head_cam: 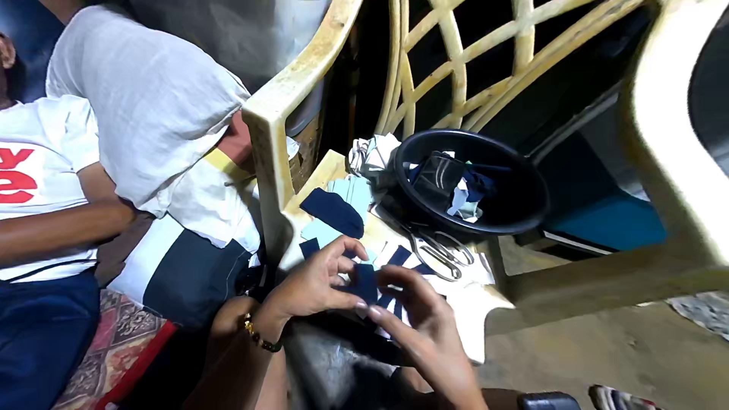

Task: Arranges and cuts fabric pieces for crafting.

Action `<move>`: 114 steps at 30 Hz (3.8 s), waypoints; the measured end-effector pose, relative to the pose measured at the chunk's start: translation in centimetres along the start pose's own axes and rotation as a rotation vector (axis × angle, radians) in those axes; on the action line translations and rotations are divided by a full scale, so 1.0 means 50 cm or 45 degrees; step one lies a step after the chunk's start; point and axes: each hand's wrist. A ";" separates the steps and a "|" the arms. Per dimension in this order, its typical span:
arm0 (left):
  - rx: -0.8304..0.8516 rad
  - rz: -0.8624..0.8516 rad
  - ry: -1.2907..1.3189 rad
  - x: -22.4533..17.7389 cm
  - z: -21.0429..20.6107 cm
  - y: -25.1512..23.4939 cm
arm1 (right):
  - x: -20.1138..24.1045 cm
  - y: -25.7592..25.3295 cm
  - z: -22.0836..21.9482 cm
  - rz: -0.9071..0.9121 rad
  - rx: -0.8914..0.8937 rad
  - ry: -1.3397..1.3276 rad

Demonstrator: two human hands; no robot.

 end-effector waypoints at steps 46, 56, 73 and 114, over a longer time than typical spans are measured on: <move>-0.444 -0.018 0.467 0.032 -0.109 -0.045 | -0.059 0.019 -0.004 0.082 -0.395 -0.458; -0.477 -0.112 0.236 0.049 -0.081 -0.044 | -0.059 -0.047 0.126 -0.207 -0.278 1.211; -0.607 -0.060 0.303 0.045 -0.060 -0.050 | -0.009 -0.150 0.100 -1.004 0.252 1.566; -0.718 -0.010 0.265 0.030 -0.040 -0.052 | 0.035 -0.098 0.161 -0.541 -0.018 1.387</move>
Point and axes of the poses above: each hand's wrist, its own y-axis away from the middle knuckle, its own z-axis out of the back of the hand, x = y × z, and after that the axes turned 9 degrees about -y, right-handed
